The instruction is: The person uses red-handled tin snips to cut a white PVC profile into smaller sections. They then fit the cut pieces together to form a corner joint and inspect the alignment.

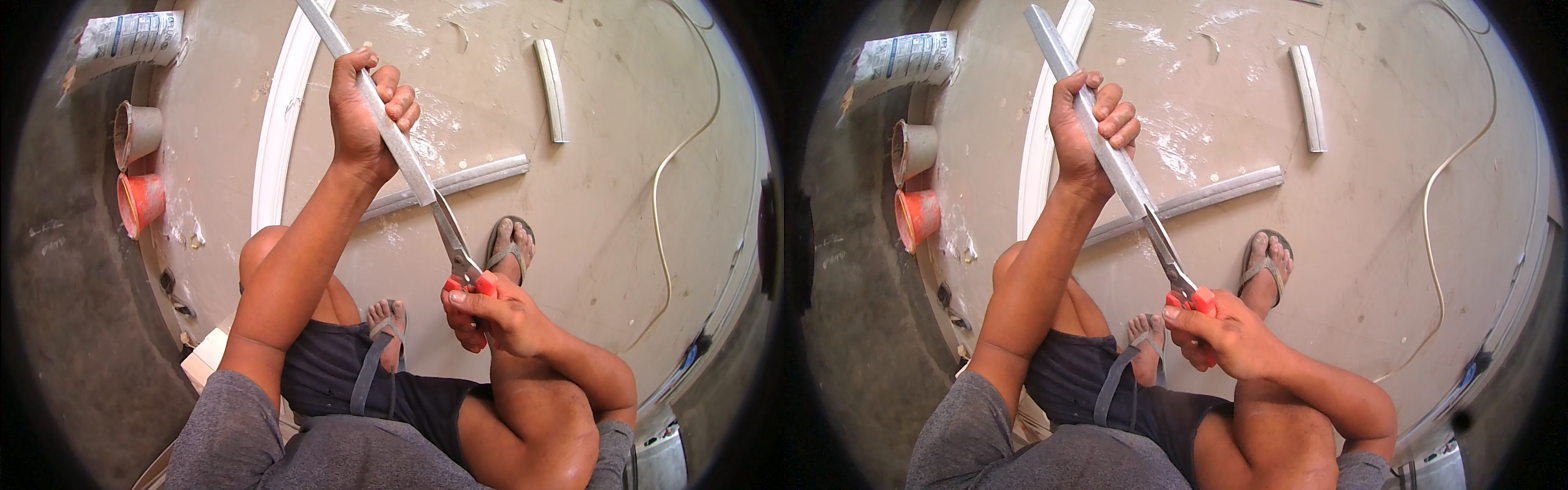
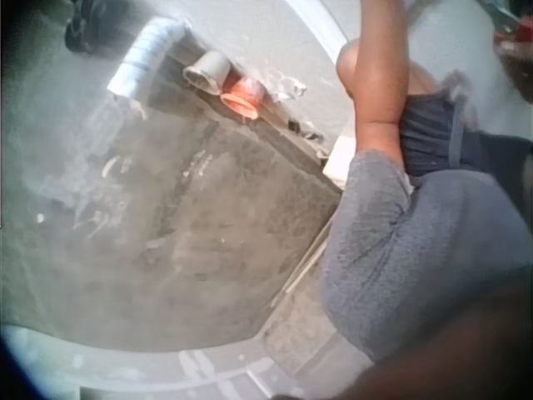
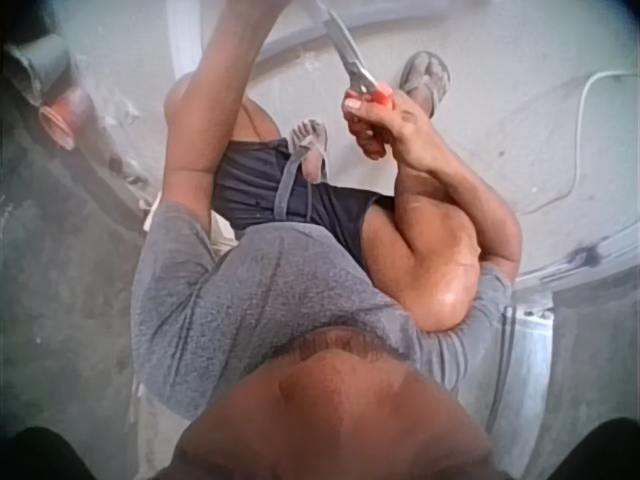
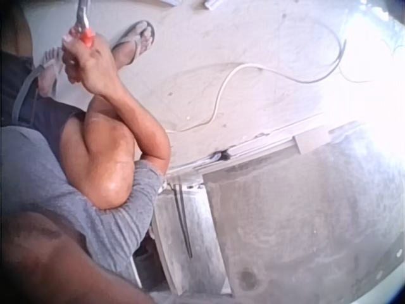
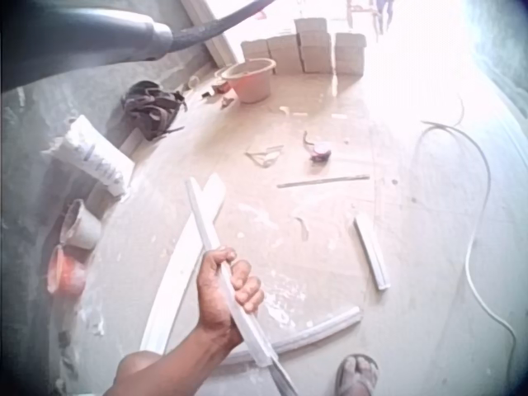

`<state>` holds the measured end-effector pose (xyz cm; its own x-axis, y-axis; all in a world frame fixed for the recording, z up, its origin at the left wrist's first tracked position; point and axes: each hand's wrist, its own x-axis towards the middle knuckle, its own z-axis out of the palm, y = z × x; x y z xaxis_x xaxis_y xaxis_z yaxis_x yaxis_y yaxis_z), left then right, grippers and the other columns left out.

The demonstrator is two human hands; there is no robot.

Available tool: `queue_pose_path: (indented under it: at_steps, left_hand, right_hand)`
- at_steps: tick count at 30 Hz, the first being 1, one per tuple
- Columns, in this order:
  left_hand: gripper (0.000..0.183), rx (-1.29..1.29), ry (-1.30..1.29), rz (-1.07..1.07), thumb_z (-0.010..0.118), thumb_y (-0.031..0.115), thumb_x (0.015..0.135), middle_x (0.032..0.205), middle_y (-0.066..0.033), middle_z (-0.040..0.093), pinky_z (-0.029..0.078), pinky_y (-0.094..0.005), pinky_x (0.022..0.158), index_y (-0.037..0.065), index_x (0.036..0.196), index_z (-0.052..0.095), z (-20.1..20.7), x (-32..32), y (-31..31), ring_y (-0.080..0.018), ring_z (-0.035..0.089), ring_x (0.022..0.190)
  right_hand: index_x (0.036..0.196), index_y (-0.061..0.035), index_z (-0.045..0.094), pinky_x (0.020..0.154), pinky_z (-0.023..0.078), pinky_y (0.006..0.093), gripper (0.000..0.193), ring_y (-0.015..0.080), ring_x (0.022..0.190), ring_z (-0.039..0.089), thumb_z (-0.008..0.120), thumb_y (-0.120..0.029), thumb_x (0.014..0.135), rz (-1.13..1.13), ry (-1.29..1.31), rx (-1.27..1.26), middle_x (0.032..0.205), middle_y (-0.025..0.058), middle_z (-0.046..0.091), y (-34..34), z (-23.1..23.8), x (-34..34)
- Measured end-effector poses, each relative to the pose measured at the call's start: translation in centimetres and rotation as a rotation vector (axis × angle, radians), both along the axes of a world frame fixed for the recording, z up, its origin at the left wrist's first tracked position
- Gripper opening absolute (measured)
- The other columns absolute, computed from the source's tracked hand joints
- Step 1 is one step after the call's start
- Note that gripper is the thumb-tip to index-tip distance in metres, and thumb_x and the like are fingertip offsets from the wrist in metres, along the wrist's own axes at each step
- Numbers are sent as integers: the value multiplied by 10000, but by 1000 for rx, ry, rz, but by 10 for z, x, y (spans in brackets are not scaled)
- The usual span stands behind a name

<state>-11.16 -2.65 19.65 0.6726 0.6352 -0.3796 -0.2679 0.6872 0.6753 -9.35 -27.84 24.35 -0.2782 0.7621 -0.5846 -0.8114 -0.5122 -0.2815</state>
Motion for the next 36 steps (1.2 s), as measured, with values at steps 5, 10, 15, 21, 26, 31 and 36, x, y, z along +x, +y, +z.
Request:
queue_pose_path:
  at_steps: [5, 10, 15, 21, 26, 31, 36]
  left_hand:
    - [203, 41, -22, 0, 572, 316, 965, 593, 48, 402, 444, -171, 352, 137, 939, 481, 0, 0, 0, -29, 452, 416]
    - [200, 36, -17, -4, 575, 310, 964, 593, 48, 405, 450, -175, 352, 136, 944, 479, 1, 1, -1, -31, 464, 419]
    - [200, 26, 10, 8, 579, 307, 962, 592, 48, 405, 453, -178, 353, 138, 939, 474, 3, 4, -2, -35, 469, 417]
    - [199, 26, 25, -15, 575, 305, 965, 581, 39, 403, 449, -192, 349, 134, 946, 474, 4, 1, -6, -52, 471, 409]
    - [199, -3, 11, -14, 574, 300, 967, 578, 33, 403, 444, -199, 346, 125, 957, 480, 4, 2, -8, -59, 466, 403]
    - [198, 6, 14, -5, 577, 301, 967, 581, 33, 402, 439, -199, 350, 128, 954, 482, 7, 1, -11, -59, 467, 410]
    - [353, 81, 104, -36, 574, 413, 940, 589, 36, 396, 406, -249, 386, 164, 769, 391, 12, -2, -10, -80, 455, 433]
  right_hand:
    - [796, -100, 441, 504, 327, 288, 321, 112, 553, 386, 567, -289, 1023, -2, 115, -76, 673, -13, 392, 1, 0, -1]
    - [757, -124, 399, 483, 242, 273, 352, 85, 538, 298, 570, -270, 1027, 7, 188, -86, 655, -40, 330, 0, -2, 0]
    - [749, -131, 388, 469, 218, 264, 358, 80, 533, 281, 573, -265, 1024, 26, 190, -107, 653, -45, 317, 0, -2, 3]
    - [769, -119, 417, 492, 257, 279, 334, 98, 552, 317, 581, -278, 1011, 6, 183, -62, 663, -25, 343, 1, -7, 1]
    - [791, -106, 438, 513, 282, 287, 320, 110, 564, 342, 581, -292, 1009, 2, 151, -46, 659, -16, 356, 0, -7, 1]
    - [775, -117, 409, 491, 253, 274, 342, 94, 539, 317, 566, -292, 1022, 19, 167, -91, 654, -30, 343, 0, -5, 0]
    - [764, -128, 384, 474, 219, 266, 350, 81, 521, 285, 556, -276, 1031, 51, 158, -104, 646, -47, 316, 0, -2, -1]
